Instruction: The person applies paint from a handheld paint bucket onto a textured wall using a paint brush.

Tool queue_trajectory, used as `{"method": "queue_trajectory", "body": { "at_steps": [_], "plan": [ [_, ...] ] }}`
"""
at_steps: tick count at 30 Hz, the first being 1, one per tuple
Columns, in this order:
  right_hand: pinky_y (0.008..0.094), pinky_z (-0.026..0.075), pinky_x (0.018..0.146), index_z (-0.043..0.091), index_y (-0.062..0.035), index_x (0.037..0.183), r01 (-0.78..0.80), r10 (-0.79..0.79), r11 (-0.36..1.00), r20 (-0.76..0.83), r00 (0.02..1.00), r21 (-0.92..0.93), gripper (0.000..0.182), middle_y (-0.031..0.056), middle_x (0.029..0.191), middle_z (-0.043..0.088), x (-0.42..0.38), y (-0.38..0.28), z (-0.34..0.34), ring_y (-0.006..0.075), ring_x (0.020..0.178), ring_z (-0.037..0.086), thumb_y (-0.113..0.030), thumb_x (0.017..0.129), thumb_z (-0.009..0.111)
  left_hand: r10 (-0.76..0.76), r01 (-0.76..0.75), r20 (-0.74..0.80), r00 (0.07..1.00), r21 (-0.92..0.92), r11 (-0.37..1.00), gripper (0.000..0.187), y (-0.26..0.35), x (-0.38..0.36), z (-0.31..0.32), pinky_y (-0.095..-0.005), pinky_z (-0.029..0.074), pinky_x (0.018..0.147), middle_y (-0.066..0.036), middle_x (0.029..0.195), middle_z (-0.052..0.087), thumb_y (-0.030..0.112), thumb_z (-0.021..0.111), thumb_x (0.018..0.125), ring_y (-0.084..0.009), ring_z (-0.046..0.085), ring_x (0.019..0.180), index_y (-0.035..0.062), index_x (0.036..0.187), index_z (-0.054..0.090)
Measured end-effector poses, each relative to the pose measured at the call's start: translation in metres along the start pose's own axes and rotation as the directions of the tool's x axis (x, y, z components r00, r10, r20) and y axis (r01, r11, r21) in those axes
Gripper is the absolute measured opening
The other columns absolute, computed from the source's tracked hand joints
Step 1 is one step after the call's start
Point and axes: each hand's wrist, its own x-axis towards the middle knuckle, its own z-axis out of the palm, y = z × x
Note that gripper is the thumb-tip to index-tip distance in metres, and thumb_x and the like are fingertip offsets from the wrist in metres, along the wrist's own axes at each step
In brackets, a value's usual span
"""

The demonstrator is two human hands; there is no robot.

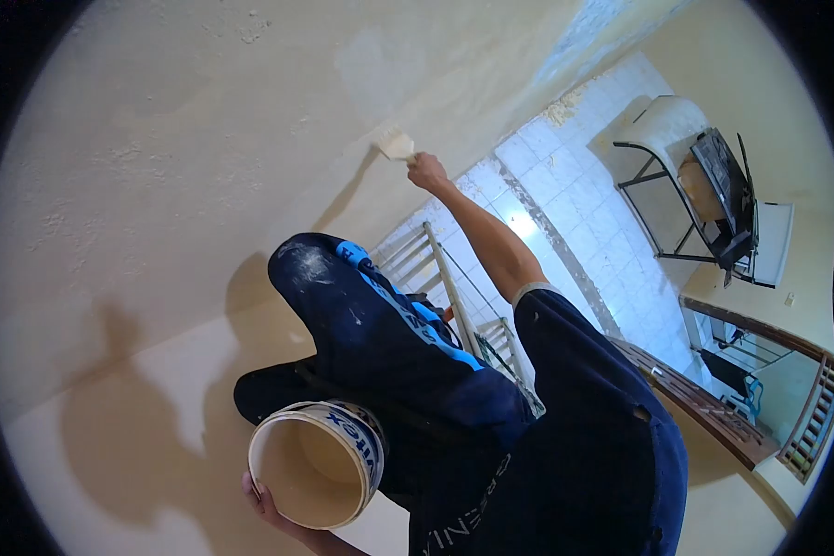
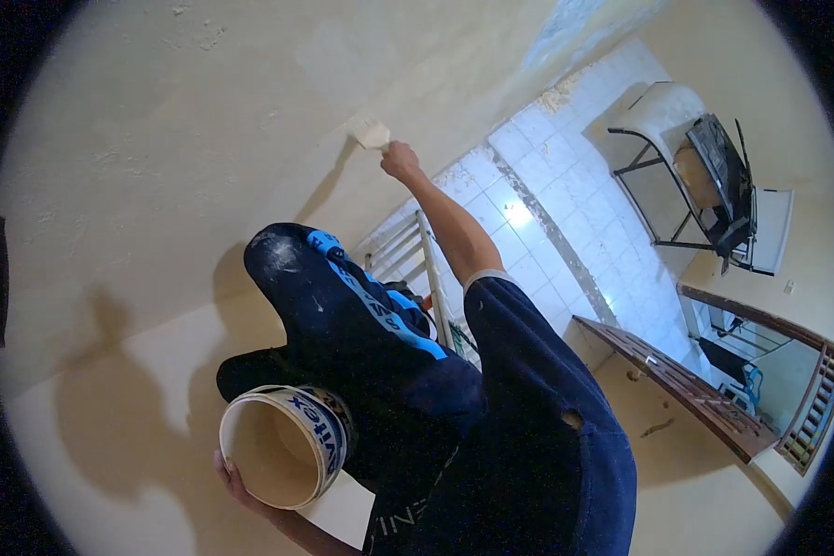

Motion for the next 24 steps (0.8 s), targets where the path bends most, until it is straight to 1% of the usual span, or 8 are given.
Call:
{"method": "queue_trajectory", "body": {
  "at_steps": [2,6,8,11,13,16,20,24],
  "plan": [
    [0.0512,0.051,0.071,0.063,-0.0023,0.095,-0.039,0.050,0.993,0.096,0.994,-0.111,0.025,0.0253,0.079,0.065,0.008,0.001,0.003,0.0437,0.080,0.063,-0.023,0.081,0.059,-0.050,0.052,0.053,0.997,-0.043,0.998,0.044,0.004,0.002,0.003,-0.0396,0.047,0.092,-0.017,0.126,0.051,0.026,0.047,0.096,-0.0261,0.054,0.111,-0.0029,0.128,0.047],
    [0.0486,0.051,0.072,0.067,-0.0020,0.088,0.002,-0.004,0.997,-0.013,1.000,-0.083,0.024,0.0238,0.079,0.065,0.005,-0.059,-0.052,0.0410,0.078,0.064,-0.022,0.078,0.060,-0.049,0.051,0.054,0.997,-0.042,0.998,0.046,0.011,-0.006,0.010,-0.0410,0.047,0.094,-0.017,0.129,0.049,0.028,0.047,0.095,-0.0272,0.054,0.113,-0.0027,0.129,0.046],
    [0.0481,0.051,0.070,0.067,-0.0023,0.088,0.037,-0.042,0.992,-0.040,0.998,-0.118,0.024,0.0229,0.078,0.065,-0.001,-0.088,-0.090,0.0401,0.077,0.064,-0.022,0.078,0.060,-0.084,0.087,0.030,0.996,-0.127,0.988,0.038,0.016,-0.005,0.017,-0.0348,0.046,0.088,-0.014,0.116,0.054,0.023,0.045,0.094,-0.0228,0.055,0.105,-0.0017,0.122,0.048],
    [0.0462,0.049,0.063,0.067,-0.0027,0.088,0.100,-0.095,0.994,-0.088,0.992,0.051,0.025,0.0202,0.073,0.065,-0.029,-0.119,-0.134,0.0384,0.071,0.063,-0.026,0.080,0.062,0.001,0.000,0.065,0.998,-0.014,1.000,0.037,0.016,0.000,0.017,-0.0352,0.047,0.089,-0.014,0.120,0.052,0.021,0.044,0.094,-0.0226,0.055,0.106,-0.0027,0.122,0.049],
    [0.0404,0.044,0.054,0.065,-0.0024,0.090,0.271,-0.202,0.951,-0.367,0.908,0.147,0.030,0.0165,0.062,0.059,-0.053,-0.144,-0.163,0.0330,0.056,0.057,-0.032,0.087,0.062,-0.012,0.011,0.082,0.997,0.018,1.000,0.041,0.009,0.003,0.007,-0.0394,0.046,0.094,-0.015,0.128,0.048,0.024,0.044,0.095,-0.0262,0.052,0.114,-0.0017,0.127,0.047],
    [0.0420,0.040,0.049,0.062,-0.0011,0.087,0.482,-0.329,0.856,-0.523,0.786,0.186,0.030,0.0178,0.059,0.054,-0.058,-0.182,-0.188,0.0338,0.050,0.051,-0.031,0.092,0.057,0.082,-0.098,0.175,0.981,0.086,0.991,0.042,-0.030,0.018,-0.026,-0.0445,0.046,0.099,-0.017,0.138,0.042,0.026,0.043,0.096,-0.0297,0.047,0.124,0.0030,0.132,0.047],
    [0.0335,0.034,0.046,0.060,0.0000,0.092,0.549,-0.343,0.710,-0.464,0.817,0.441,0.025,0.0139,0.056,0.044,-0.023,-0.182,-0.142,0.0196,0.047,0.035,-0.025,0.093,0.058,0.210,-0.253,0.244,0.947,0.157,0.955,0.034,-0.032,0.021,-0.030,-0.0470,0.045,0.100,-0.019,0.140,0.039,0.021,0.039,0.099,-0.0302,0.042,0.129,0.0144,0.130,0.052],
    [0.0349,0.037,0.047,0.059,0.0007,0.092,0.442,-0.308,0.733,-0.327,0.893,0.517,0.027,0.0154,0.056,0.046,-0.016,-0.111,-0.051,0.0212,0.047,0.040,-0.026,0.094,0.056,0.111,-0.129,0.206,0.972,0.073,0.989,0.034,-0.027,0.013,-0.023,-0.0468,0.044,0.100,-0.019,0.140,0.039,0.021,0.039,0.099,-0.0304,0.043,0.128,0.0153,0.130,0.052]
  ]
}}
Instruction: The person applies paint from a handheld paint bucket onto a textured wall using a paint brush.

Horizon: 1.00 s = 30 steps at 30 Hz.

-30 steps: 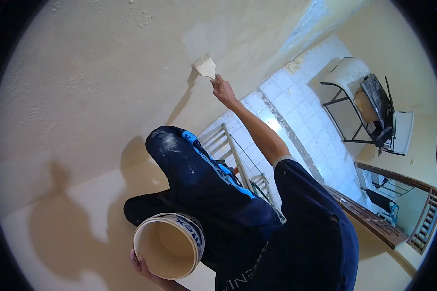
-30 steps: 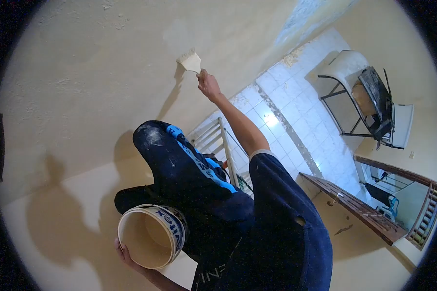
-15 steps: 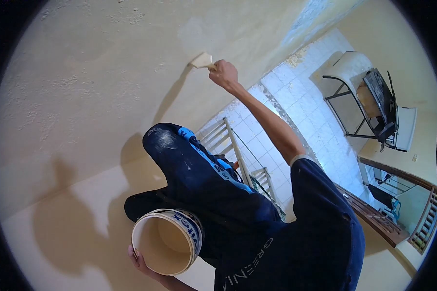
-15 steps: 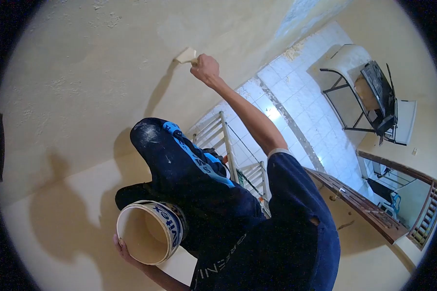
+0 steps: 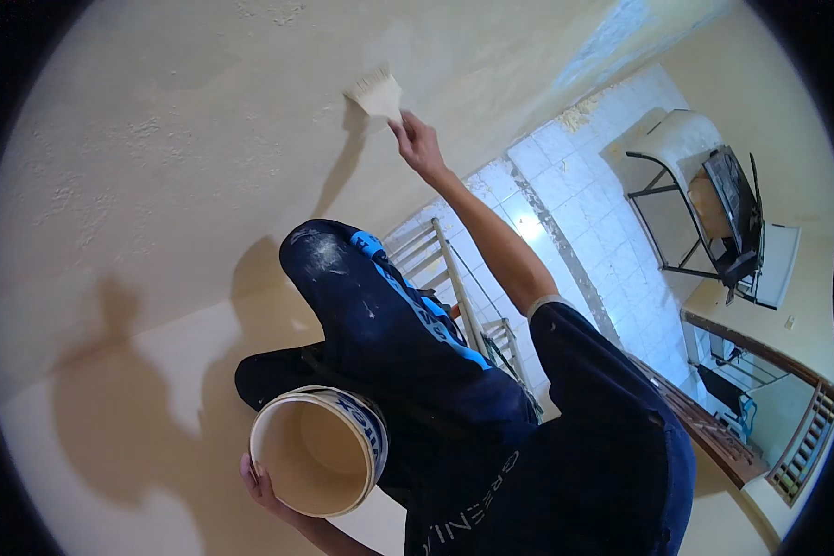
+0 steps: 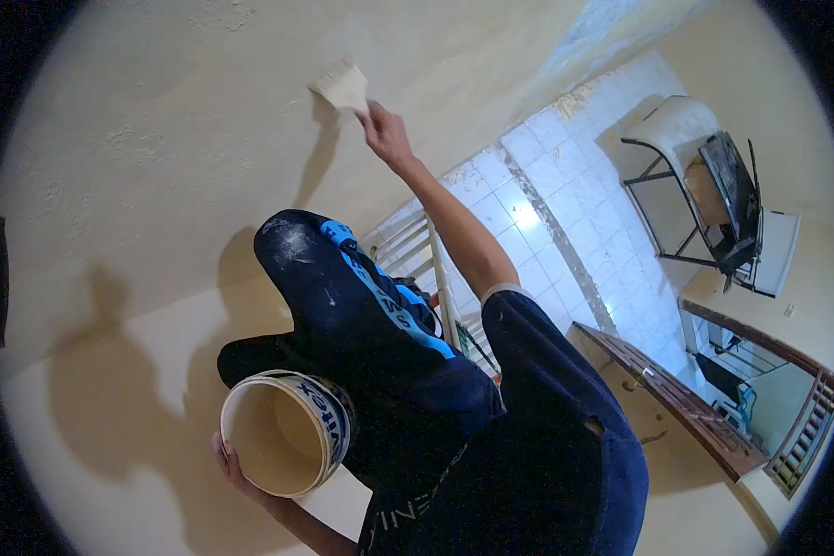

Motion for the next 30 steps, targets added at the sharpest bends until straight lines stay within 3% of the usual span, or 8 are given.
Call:
{"method": "queue_trajectory", "body": {
  "at_steps": [3,5,7,10,18,23,26,30],
  "plan": [
    [0.0399,0.040,0.049,0.059,0.0011,0.090,-0.110,0.128,0.970,0.074,0.989,-0.216,0.031,0.0179,0.057,0.052,-0.037,0.069,0.003,0.0279,0.049,0.050,-0.029,0.094,0.055,0.024,-0.024,-0.004,1.000,-0.084,0.996,0.037,-0.003,-0.006,0.003,-0.0444,0.045,0.099,-0.017,0.136,0.043,0.024,0.042,0.098,-0.0292,0.047,0.123,0.0068,0.129,0.051],
    [0.0424,0.041,0.050,0.059,0.0011,0.088,-0.168,0.212,0.914,0.082,0.974,-0.370,0.033,0.0185,0.057,0.054,-0.050,0.084,0.002,0.0322,0.051,0.055,-0.031,0.094,0.055,-0.189,0.152,-0.106,0.976,-0.284,0.947,0.041,0.034,-0.002,0.029,-0.0421,0.045,0.096,-0.016,0.132,0.047,0.026,0.045,0.096,-0.0275,0.050,0.118,-0.0017,0.125,0.052],
    [0.0502,0.046,0.061,0.063,0.0028,0.082,-0.270,0.330,0.861,0.069,0.941,-0.431,0.039,0.0263,0.070,0.062,-0.053,0.086,0.005,0.0459,0.069,0.060,-0.036,0.089,0.057,-0.173,0.147,-0.113,0.978,-0.207,0.967,0.042,0.043,0.001,0.034,-0.0419,0.045,0.096,-0.016,0.131,0.047,0.026,0.045,0.095,-0.0270,0.051,0.117,-0.0032,0.124,0.052],
    [0.0486,0.049,0.067,0.065,0.0041,0.074,-0.365,0.475,0.771,0.089,0.876,-0.521,0.040,0.0287,0.073,0.062,-0.040,0.076,0.006,0.0450,0.074,0.062,-0.035,0.084,0.060,-0.153,0.133,-0.149,0.977,-0.140,0.981,0.043,0.039,-0.002,0.032,-0.0416,0.045,0.096,-0.016,0.131,0.047,0.027,0.046,0.095,-0.0258,0.052,0.116,-0.0044,0.125,0.051],
    [0.0440,0.045,0.056,0.065,0.0064,0.071,-0.159,0.322,0.847,0.251,0.913,-0.508,0.042,0.0257,0.064,0.060,0.026,-0.105,-0.028,0.0346,0.057,0.061,-0.034,0.084,0.061,-0.218,0.173,-0.224,0.950,-0.205,0.963,0.043,0.033,-0.001,0.034,-0.0373,0.044,0.095,-0.016,0.121,0.055,0.017,0.051,0.086,-0.0249,0.055,0.109,-0.0027,0.124,0.046],
    [0.0283,0.033,0.044,0.062,0.0046,0.081,0.081,-0.067,0.985,0.091,0.994,-0.153,0.042,0.0051,0.053,0.048,0.010,-0.167,-0.032,0.0093,0.046,0.039,-0.031,0.098,0.050,-0.067,0.048,-0.079,0.995,-0.216,0.975,0.039,0.008,-0.001,0.020,-0.0411,0.048,0.095,-0.016,0.134,0.045,0.022,0.046,0.096,-0.0268,0.051,0.118,-0.0039,0.125,0.052],
    [0.0247,0.031,0.045,0.056,0.0000,0.083,0.053,-0.071,0.983,0.097,0.993,0.174,0.036,-0.0014,0.056,0.043,0.005,-0.121,0.000,0.0060,0.049,0.038,-0.031,0.100,0.048,-0.134,0.106,-0.084,0.987,-0.273,0.956,0.039,0.013,-0.002,0.020,-0.0411,0.048,0.095,-0.016,0.134,0.045,0.022,0.048,0.094,-0.0274,0.052,0.117,-0.0030,0.124,0.052],
    [0.0282,0.039,0.050,0.057,0.0006,0.084,-0.164,0.088,0.948,0.268,0.959,0.273,0.037,0.0024,0.056,0.050,-0.019,0.021,0.045,0.0086,0.052,0.045,-0.032,0.099,0.046,-0.198,0.153,-0.180,0.964,-0.236,0.960,0.039,0.019,-0.007,0.025,-0.0407,0.048,0.094,-0.015,0.132,0.047,0.023,0.049,0.094,-0.0276,0.054,0.114,-0.0018,0.124,0.052]
  ]
}}
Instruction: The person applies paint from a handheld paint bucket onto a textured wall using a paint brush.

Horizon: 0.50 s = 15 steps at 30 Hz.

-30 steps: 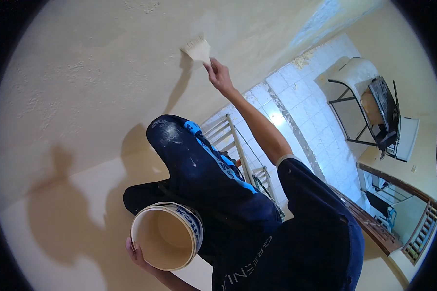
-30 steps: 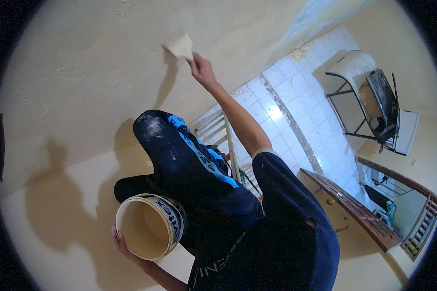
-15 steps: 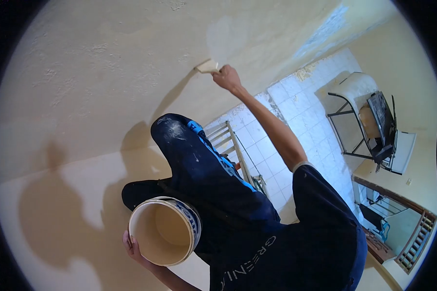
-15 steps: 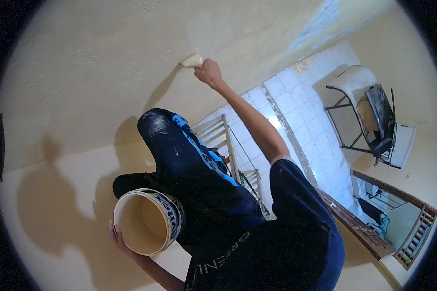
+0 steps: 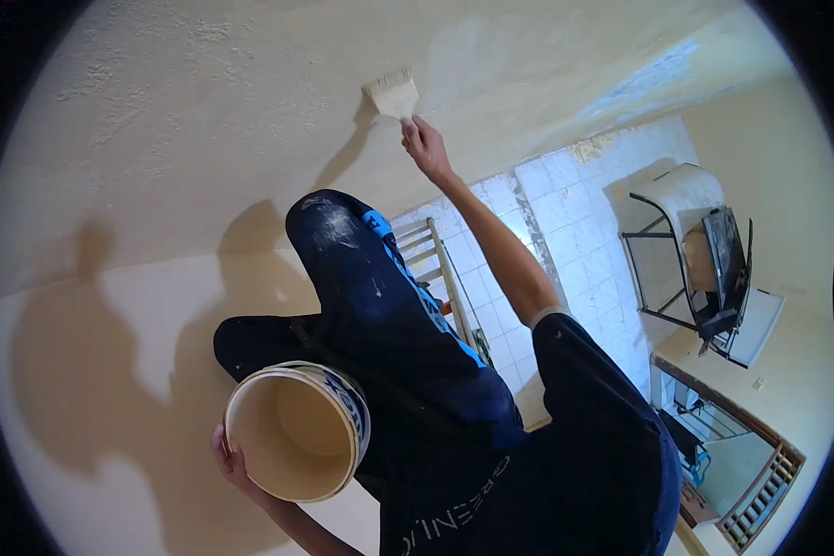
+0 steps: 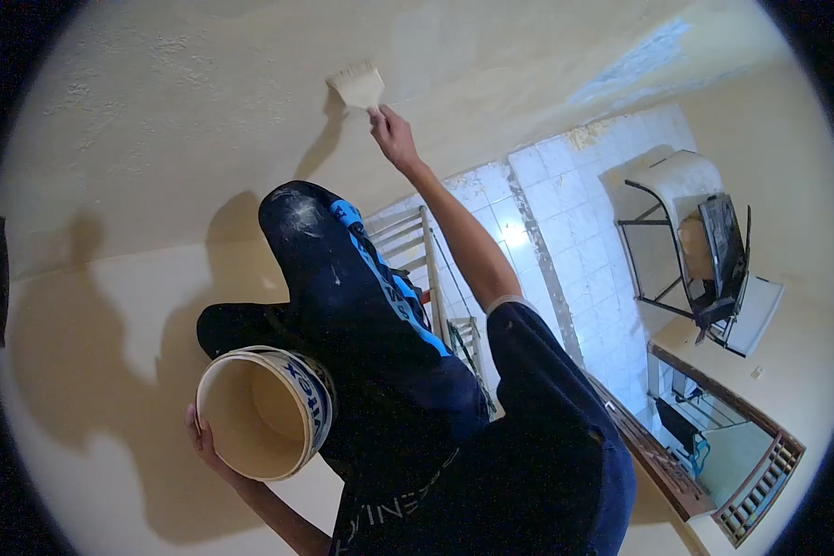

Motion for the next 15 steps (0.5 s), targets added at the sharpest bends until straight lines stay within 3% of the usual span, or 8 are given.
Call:
{"method": "queue_trajectory", "body": {
  "at_steps": [5,9,11,12,14,15],
  "plan": [
    [0.0296,0.042,0.053,0.058,0.0006,0.084,-0.159,0.152,0.977,-0.059,0.987,-0.145,0.041,0.0102,0.057,0.051,-0.025,0.063,0.003,0.0140,0.053,0.050,-0.036,0.098,0.047,-0.066,0.061,-0.054,0.996,-0.086,0.994,0.041,0.009,-0.009,0.007,-0.0402,0.048,0.093,-0.014,0.125,0.053,0.021,0.052,0.091,-0.0270,0.056,0.111,-0.0020,0.125,0.049],
    [0.0309,0.047,0.058,0.060,0.0026,0.079,-0.315,0.303,0.898,-0.086,0.949,-0.309,0.045,0.0151,0.059,0.055,-0.049,0.101,-0.014,0.0180,0.059,0.059,-0.038,0.096,0.050,-0.025,0.024,-0.014,1.000,-0.019,1.000,0.041,0.012,-0.006,0.011,-0.0404,0.049,0.092,-0.015,0.124,0.054,0.019,0.052,0.091,-0.0273,0.056,0.110,-0.0015,0.126,0.049],
    [0.0286,0.042,0.041,0.062,-0.0011,0.076,-0.518,0.542,0.644,-0.143,0.828,-0.563,0.046,0.0052,0.057,0.057,-0.052,0.152,-0.025,0.0130,0.045,0.054,-0.041,0.095,0.050,0.032,-0.028,0.038,0.999,-0.089,0.996,0.040,-0.001,-0.002,0.003,-0.0405,0.049,0.092,-0.015,0.125,0.052,0.021,0.052,0.091,-0.0271,0.056,0.110,-0.0006,0.124,0.050],
    [0.0286,0.042,0.041,0.062,-0.0011,0.076,-0.516,0.539,0.646,-0.143,0.830,-0.563,0.046,0.0052,0.057,0.057,-0.053,0.135,-0.019,0.0130,0.045,0.054,-0.041,0.095,0.050,0.035,-0.031,0.038,0.999,-0.091,0.995,0.040,-0.002,-0.001,0.002,-0.0405,0.049,0.092,-0.015,0.125,0.052,0.021,0.052,0.091,-0.0271,0.056,0.110,-0.0006,0.124,0.050],
    [0.0299,0.042,0.040,0.061,0.0006,0.069,-0.541,0.511,0.798,-0.178,0.841,-0.267,0.046,0.0069,0.058,0.059,-0.047,0.065,-0.004,0.0152,0.045,0.055,-0.037,0.094,0.051,-0.007,0.015,0.046,0.999,-0.183,0.983,0.041,-0.004,-0.003,0.004,-0.0405,0.048,0.093,-0.016,0.126,0.052,0.022,0.051,0.092,-0.0267,0.055,0.112,-0.0006,0.125,0.050],
    [0.0299,0.042,0.040,0.061,0.0006,0.069,-0.542,0.510,0.796,-0.181,0.841,-0.271,0.046,0.0069,0.058,0.059,-0.037,0.039,0.001,0.0152,0.045,0.055,-0.037,0.094,0.051,-0.010,0.019,0.049,0.999,-0.185,0.982,0.041,-0.005,-0.004,0.004,-0.0405,0.048,0.093,-0.016,0.126,0.052,0.022,0.051,0.092,-0.0267,0.055,0.112,-0.0006,0.125,0.050]
  ]
}}
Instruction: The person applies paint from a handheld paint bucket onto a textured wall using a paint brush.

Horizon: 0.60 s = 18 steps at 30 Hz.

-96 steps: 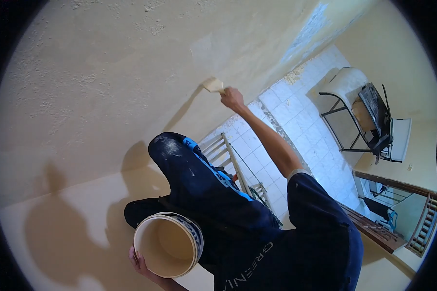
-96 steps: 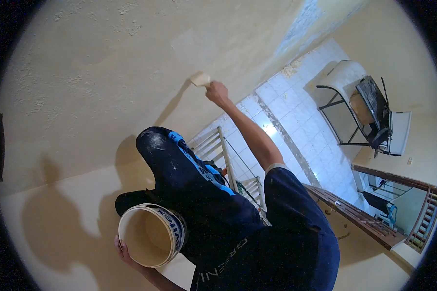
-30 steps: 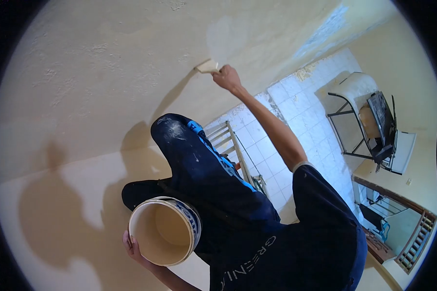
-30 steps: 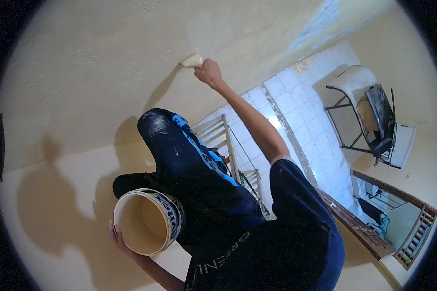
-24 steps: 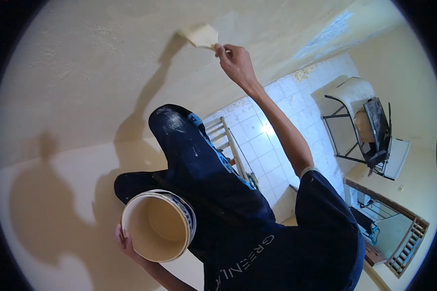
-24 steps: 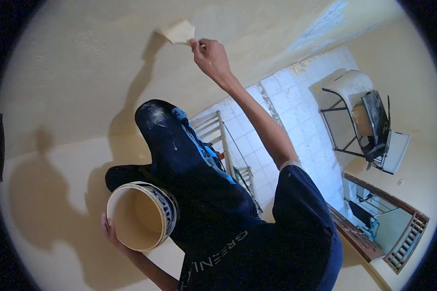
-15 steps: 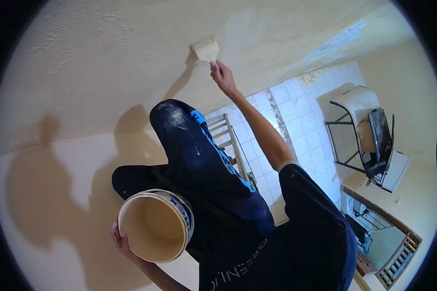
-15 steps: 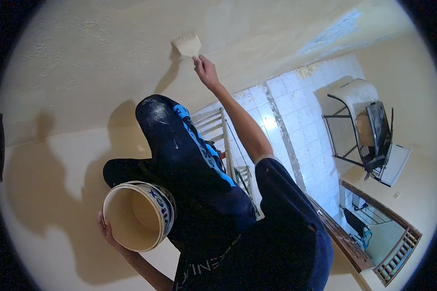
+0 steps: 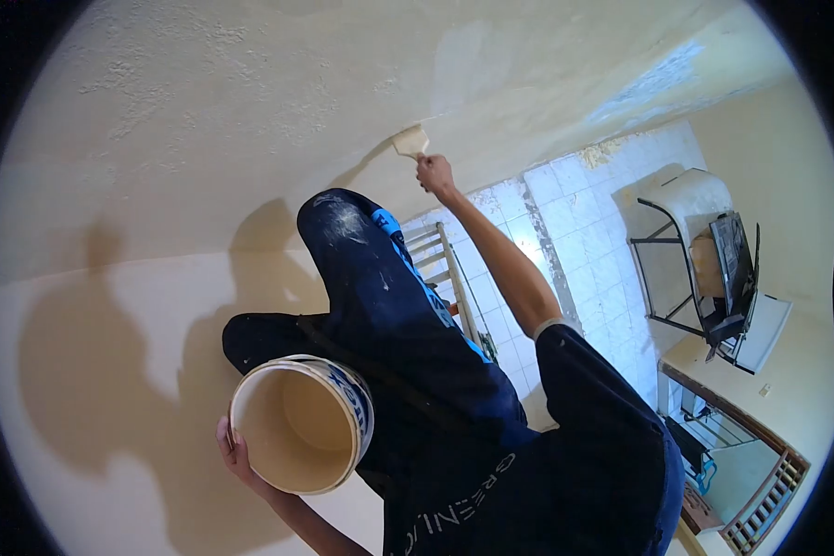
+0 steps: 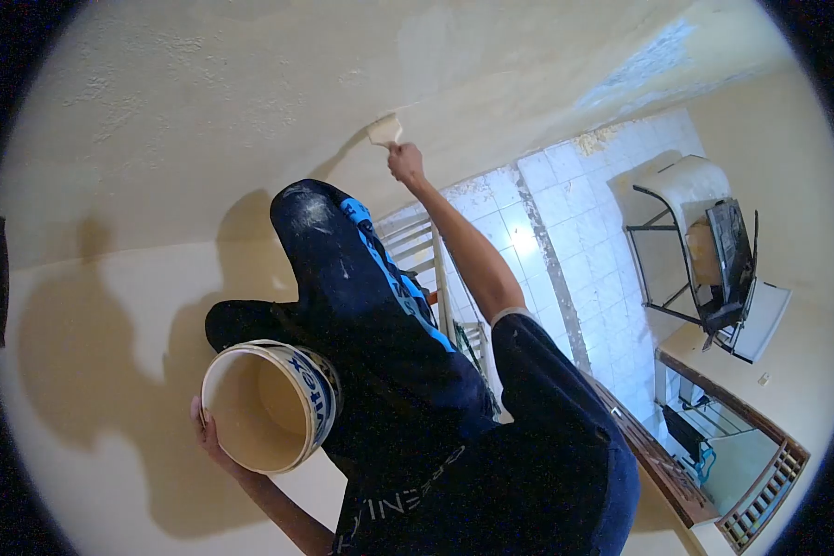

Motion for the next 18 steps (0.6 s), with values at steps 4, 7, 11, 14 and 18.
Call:
{"method": "queue_trajectory", "body": {
  "at_steps": [4,7,11,14,18],
  "plan": [
    [0.0276,0.039,0.037,0.059,0.0016,0.067,0.046,-0.046,0.999,0.076,0.996,0.005,0.043,0.0049,0.055,0.054,-0.014,-0.081,-0.017,0.0120,0.041,0.049,-0.032,0.094,0.051,0.124,-0.129,0.040,0.991,0.177,0.976,0.040,-0.001,0.005,0.000,-0.0412,0.047,0.095,-0.018,0.129,0.050,0.024,0.046,0.095,-0.0278,0.054,0.115,-0.0018,0.125,0.052],
    [0.0240,0.033,0.036,0.057,-0.0010,0.069,0.215,-0.223,0.960,0.028,0.974,0.179,0.042,0.0014,0.053,0.050,-0.062,-0.123,-0.042,0.0067,0.040,0.044,-0.034,0.094,0.052,0.108,-0.114,0.047,0.993,0.130,0.985,0.040,0.009,0.003,0.014,-0.0409,0.048,0.094,-0.018,0.130,0.049,0.025,0.044,0.096,-0.0278,0.054,0.115,-0.0025,0.123,0.053],
    [0.0257,0.037,0.043,0.056,0.0004,0.071,0.448,-0.456,0.848,-0.041,0.889,0.285,0.045,0.0014,0.053,0.048,-0.088,-0.172,-0.062,0.0078,0.046,0.045,-0.037,0.096,0.051,0.179,-0.192,0.082,0.980,0.208,0.959,0.038,-0.013,0.003,-0.011,-0.0399,0.049,0.092,-0.016,0.128,0.052,0.023,0.046,0.096,-0.0263,0.056,0.112,-0.0026,0.122,0.053],
    [0.0232,0.033,0.043,0.050,-0.0044,0.072,0.498,-0.544,0.753,-0.019,0.839,0.430,0.045,-0.0017,0.056,0.043,-0.061,-0.169,-0.051,0.0057,0.048,0.039,-0.041,0.098,0.049,-0.031,0.033,-0.032,0.999,0.048,0.998,0.037,0.015,0.001,0.017,-0.0417,0.045,0.099,-0.020,0.126,0.055,0.014,0.051,0.088,-0.0298,0.056,0.113,-0.0016,0.121,0.047],
    [0.0226,0.031,0.042,0.048,-0.0082,0.073,0.577,-0.570,0.772,-0.110,0.814,0.266,0.045,-0.0034,0.057,0.041,-0.004,-0.063,0.002,0.0050,0.047,0.037,-0.045,0.098,0.046,0.000,0.005,-0.073,0.997,0.070,0.998,0.034,0.018,-0.003,0.026,-0.0415,0.046,0.097,-0.020,0.125,0.056,0.012,0.052,0.088,-0.0301,0.057,0.111,-0.0005,0.119,0.049]
  ]
}}
